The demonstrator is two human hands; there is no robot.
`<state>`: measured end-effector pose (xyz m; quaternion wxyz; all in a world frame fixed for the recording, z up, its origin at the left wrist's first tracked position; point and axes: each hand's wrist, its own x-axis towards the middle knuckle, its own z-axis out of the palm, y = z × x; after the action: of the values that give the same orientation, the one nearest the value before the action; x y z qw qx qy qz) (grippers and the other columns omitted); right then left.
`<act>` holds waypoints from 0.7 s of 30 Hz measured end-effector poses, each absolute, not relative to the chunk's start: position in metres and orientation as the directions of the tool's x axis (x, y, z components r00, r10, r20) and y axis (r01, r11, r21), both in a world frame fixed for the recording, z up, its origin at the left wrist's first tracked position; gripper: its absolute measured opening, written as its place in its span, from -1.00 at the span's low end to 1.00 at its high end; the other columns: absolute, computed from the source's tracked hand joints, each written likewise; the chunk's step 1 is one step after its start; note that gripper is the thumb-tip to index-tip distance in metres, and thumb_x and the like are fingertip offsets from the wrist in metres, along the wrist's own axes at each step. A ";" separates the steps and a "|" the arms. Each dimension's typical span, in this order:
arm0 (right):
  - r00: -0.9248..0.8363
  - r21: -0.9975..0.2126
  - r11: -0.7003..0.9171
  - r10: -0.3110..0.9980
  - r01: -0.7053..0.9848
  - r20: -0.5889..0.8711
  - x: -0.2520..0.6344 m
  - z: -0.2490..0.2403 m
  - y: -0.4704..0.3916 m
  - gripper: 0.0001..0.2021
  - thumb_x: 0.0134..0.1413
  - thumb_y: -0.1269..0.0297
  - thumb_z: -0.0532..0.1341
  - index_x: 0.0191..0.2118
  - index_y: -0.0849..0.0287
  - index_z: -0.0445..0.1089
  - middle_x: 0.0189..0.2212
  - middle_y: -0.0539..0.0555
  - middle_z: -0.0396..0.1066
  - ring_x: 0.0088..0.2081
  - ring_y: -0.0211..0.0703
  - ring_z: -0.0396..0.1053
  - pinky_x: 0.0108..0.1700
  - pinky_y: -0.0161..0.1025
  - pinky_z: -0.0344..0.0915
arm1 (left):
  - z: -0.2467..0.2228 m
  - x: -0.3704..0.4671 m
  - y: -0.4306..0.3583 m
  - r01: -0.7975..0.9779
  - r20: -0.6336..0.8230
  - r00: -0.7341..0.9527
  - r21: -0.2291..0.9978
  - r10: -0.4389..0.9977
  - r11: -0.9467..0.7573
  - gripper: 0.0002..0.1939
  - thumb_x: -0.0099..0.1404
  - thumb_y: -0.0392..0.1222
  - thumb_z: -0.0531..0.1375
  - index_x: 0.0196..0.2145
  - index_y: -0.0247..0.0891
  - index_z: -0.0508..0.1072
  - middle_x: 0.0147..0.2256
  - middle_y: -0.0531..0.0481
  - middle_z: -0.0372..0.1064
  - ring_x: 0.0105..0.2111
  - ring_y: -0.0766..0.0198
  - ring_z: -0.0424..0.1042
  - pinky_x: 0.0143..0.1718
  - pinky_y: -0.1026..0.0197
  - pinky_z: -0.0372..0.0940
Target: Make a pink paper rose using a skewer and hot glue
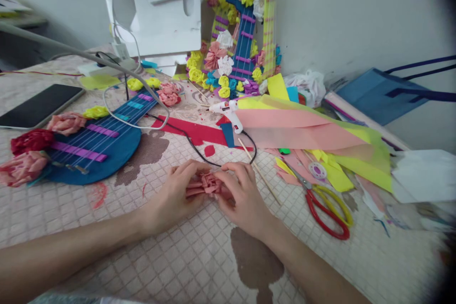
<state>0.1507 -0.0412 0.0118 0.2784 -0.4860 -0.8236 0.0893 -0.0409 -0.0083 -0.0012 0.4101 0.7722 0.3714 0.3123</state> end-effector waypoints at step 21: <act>-0.145 -0.449 0.429 0.829 0.784 0.540 0.186 0.024 -0.032 -0.81 0.17 0.41 0.07 -0.10 0.14 0.27 -0.18 0.12 0.28 -0.10 -0.10 0.26 -0.05 -0.12 0.25 | -0.003 -0.042 -0.008 0.384 0.139 0.540 0.837 0.830 -0.389 -0.63 0.20 -0.34 0.12 -0.03 -0.16 0.21 -0.08 -0.07 0.31 -0.05 0.11 0.39 -0.09 0.04 0.40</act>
<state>0.1857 -0.0316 0.0244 0.3784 -0.5334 -0.7559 0.0299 -0.0421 -0.0077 -0.0029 0.3942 0.7839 0.3872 0.2832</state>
